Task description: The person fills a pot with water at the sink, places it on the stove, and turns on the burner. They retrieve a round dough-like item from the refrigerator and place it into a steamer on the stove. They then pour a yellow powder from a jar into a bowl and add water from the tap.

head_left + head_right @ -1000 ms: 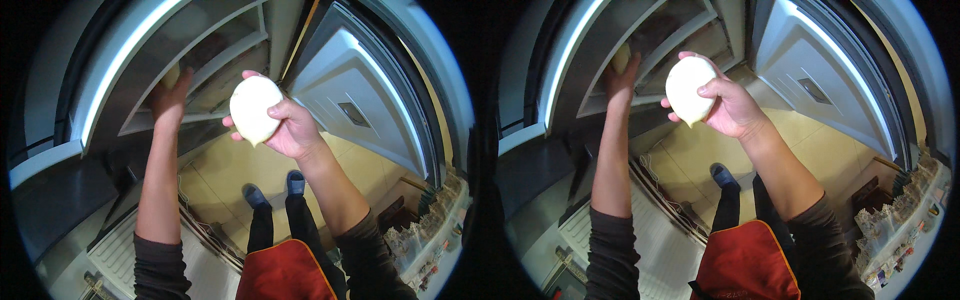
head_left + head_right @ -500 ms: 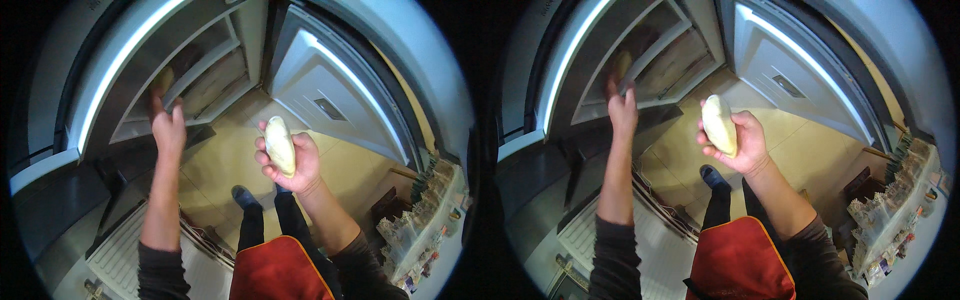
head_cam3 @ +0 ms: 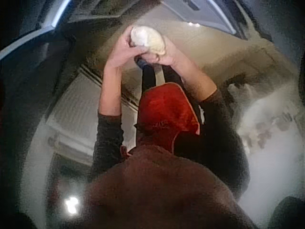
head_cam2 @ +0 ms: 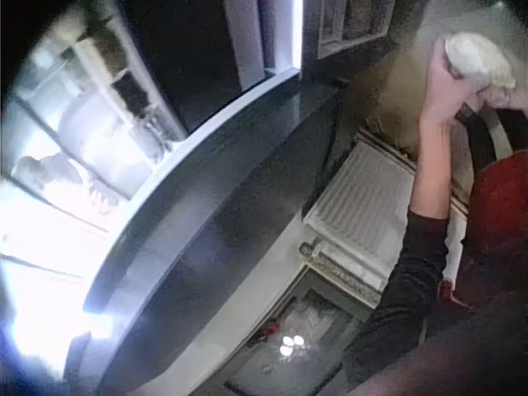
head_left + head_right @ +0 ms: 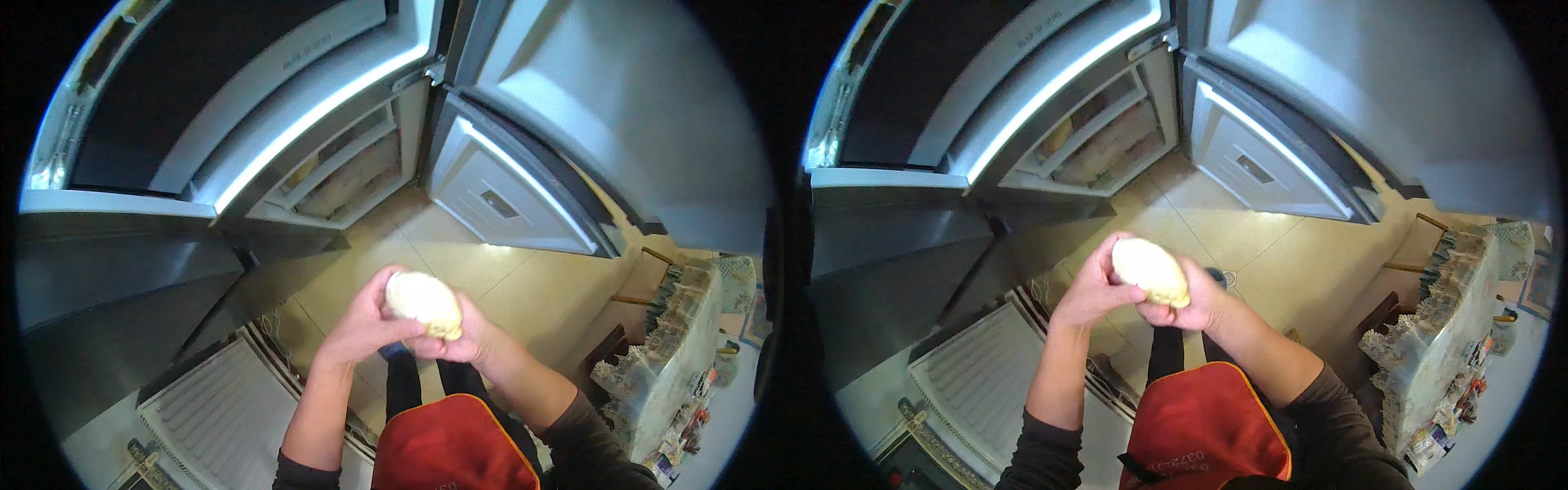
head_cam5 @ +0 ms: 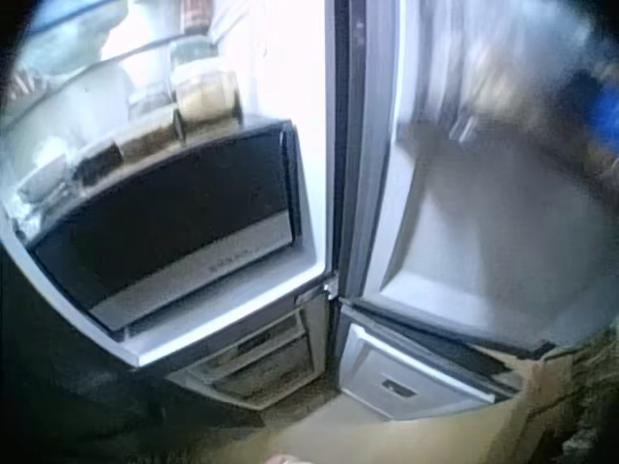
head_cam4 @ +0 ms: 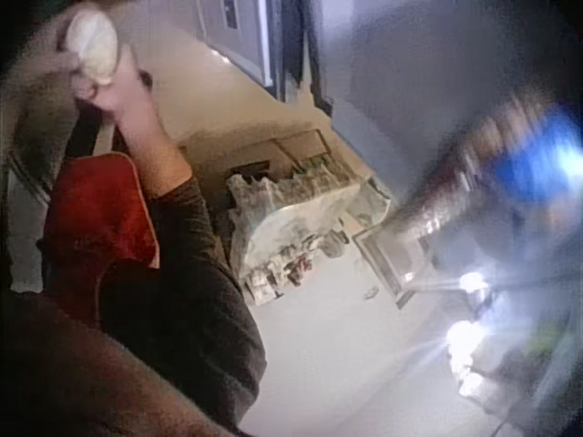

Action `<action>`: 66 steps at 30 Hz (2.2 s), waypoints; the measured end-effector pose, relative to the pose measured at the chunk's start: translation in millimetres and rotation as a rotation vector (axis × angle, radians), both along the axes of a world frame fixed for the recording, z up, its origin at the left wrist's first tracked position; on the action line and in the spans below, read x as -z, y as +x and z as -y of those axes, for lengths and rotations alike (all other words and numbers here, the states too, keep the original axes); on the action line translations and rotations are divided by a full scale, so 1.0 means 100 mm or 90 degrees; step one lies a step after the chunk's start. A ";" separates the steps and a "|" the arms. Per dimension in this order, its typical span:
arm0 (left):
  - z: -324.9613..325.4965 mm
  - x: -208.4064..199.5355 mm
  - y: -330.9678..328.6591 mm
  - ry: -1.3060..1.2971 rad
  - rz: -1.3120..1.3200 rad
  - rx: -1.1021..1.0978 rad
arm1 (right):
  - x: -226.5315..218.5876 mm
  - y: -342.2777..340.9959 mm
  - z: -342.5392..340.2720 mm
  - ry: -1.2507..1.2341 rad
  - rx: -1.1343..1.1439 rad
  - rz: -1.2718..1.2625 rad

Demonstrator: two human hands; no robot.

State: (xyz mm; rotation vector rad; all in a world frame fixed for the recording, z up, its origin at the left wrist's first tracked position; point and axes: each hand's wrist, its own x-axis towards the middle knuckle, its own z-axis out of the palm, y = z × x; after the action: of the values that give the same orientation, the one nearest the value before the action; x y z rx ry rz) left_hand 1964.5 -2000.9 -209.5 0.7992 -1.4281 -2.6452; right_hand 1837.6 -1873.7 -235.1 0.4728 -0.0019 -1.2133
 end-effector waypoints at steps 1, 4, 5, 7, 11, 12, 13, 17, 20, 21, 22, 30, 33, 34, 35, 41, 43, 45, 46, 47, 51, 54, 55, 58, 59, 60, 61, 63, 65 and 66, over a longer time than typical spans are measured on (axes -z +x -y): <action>-0.05 -0.03 0.09 -0.003 -0.011 -0.009 | -0.11 0.07 -0.10 0.085 -0.066 -0.224; -0.42 -0.13 0.36 0.137 -0.044 -0.096 | -0.33 0.15 -0.51 0.069 -0.155 -0.529; -0.56 -0.19 0.52 0.177 -0.038 -0.130 | -0.36 0.06 -0.73 0.073 -0.267 -0.683; -0.77 -0.24 0.77 0.222 -0.025 -0.210 | -0.35 -0.29 -1.21 0.095 -0.285 -1.010; -1.19 -0.43 1.47 0.141 0.168 -0.291 | -0.13 -1.45 -1.86 0.711 0.042 -1.215; -1.29 -0.49 1.66 0.087 0.245 -0.275 | -0.07 -1.68 -1.93 0.738 0.143 -1.195; -1.38 -0.55 1.85 0.082 0.244 -0.266 | -0.01 -1.87 -1.98 0.853 0.182 -1.137; -1.80 -0.83 2.46 0.104 0.304 -0.321 | 0.18 -2.18 -2.01 0.519 0.210 -1.188; -2.03 -0.88 2.58 0.116 0.247 -0.377 | 0.22 -2.13 -2.05 0.538 0.266 -1.188; -2.07 -0.89 2.58 0.149 0.243 -0.363 | 0.21 -2.09 -2.11 0.520 0.230 -1.260; -2.11 -0.88 2.52 0.134 0.227 -0.362 | 0.22 -2.02 -2.12 0.506 0.259 -1.305; -2.07 -1.23 1.77 0.020 0.195 -0.307 | 0.29 -0.55 -2.09 0.339 0.031 -1.409; -2.03 -1.20 1.63 -0.033 0.224 -0.251 | 0.17 0.01 -1.81 0.105 -0.084 -1.426; -2.02 -1.15 1.60 -0.051 0.227 -0.244 | 0.09 0.06 -1.72 -0.044 -0.158 -1.376; -1.99 -1.08 1.57 -0.061 0.233 -0.232 | 0.01 0.07 -1.62 -0.168 -0.258 -1.298; -1.58 -0.71 1.48 -0.155 0.273 -0.154 | -0.40 -0.88 -1.59 0.072 -0.131 -1.407; -1.31 -0.56 1.45 -0.249 0.311 -0.121 | -0.58 -1.49 -1.87 0.171 0.027 -1.195; -0.94 -0.37 1.38 -0.353 0.348 -0.059 | -0.80 -2.01 -2.03 0.349 0.177 -1.247; -0.73 -0.29 1.35 -0.431 0.373 -0.017 | -1.02 -2.35 -2.14 0.373 0.191 -1.231; -0.52 -0.21 1.33 -0.436 0.369 -0.004 | -1.25 -2.60 -2.22 0.470 0.198 -1.225; 0.30 0.05 1.20 -0.638 0.336 0.018 | -2.12 -2.97 -2.19 0.584 0.428 -1.306; 0.85 0.14 1.08 -0.763 0.332 0.087 | -2.69 -2.93 -2.22 0.445 0.536 -1.271; 1.01 0.15 1.08 -0.786 0.303 0.092 | -2.86 -2.92 -2.25 0.512 0.590 -1.264; 1.35 0.12 1.01 -0.733 0.347 0.153 | -3.26 -3.19 -2.28 0.485 0.845 -1.174; 1.36 0.13 1.01 -0.747 0.343 0.182 | -3.35 -3.36 -2.27 0.466 0.880 -1.134; 1.36 0.13 1.02 -0.777 0.338 0.201 | -3.38 -3.56 -2.22 0.330 0.917 -1.129; 1.35 0.13 1.03 -0.773 0.322 0.191 | -3.36 -3.76 -2.16 0.270 0.870 -1.079; 1.23 0.17 1.13 -0.774 0.293 0.173 | -3.15 -4.09 -1.99 0.162 0.802 -1.095; 1.09 0.23 1.30 -0.778 0.298 0.170 | -3.07 -4.31 -1.89 0.142 0.749 -1.139; 1.01 0.27 1.44 -0.762 0.308 0.179 | -3.05 -4.34 -1.85 0.170 0.728 -1.109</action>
State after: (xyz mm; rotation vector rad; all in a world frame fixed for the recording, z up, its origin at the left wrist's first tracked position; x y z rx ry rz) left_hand 2108.3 -2101.7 -236.1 1.0617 -2.8483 -1.1781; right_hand 1403.9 -1688.7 70.0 -0.6174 1.5619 -2.4013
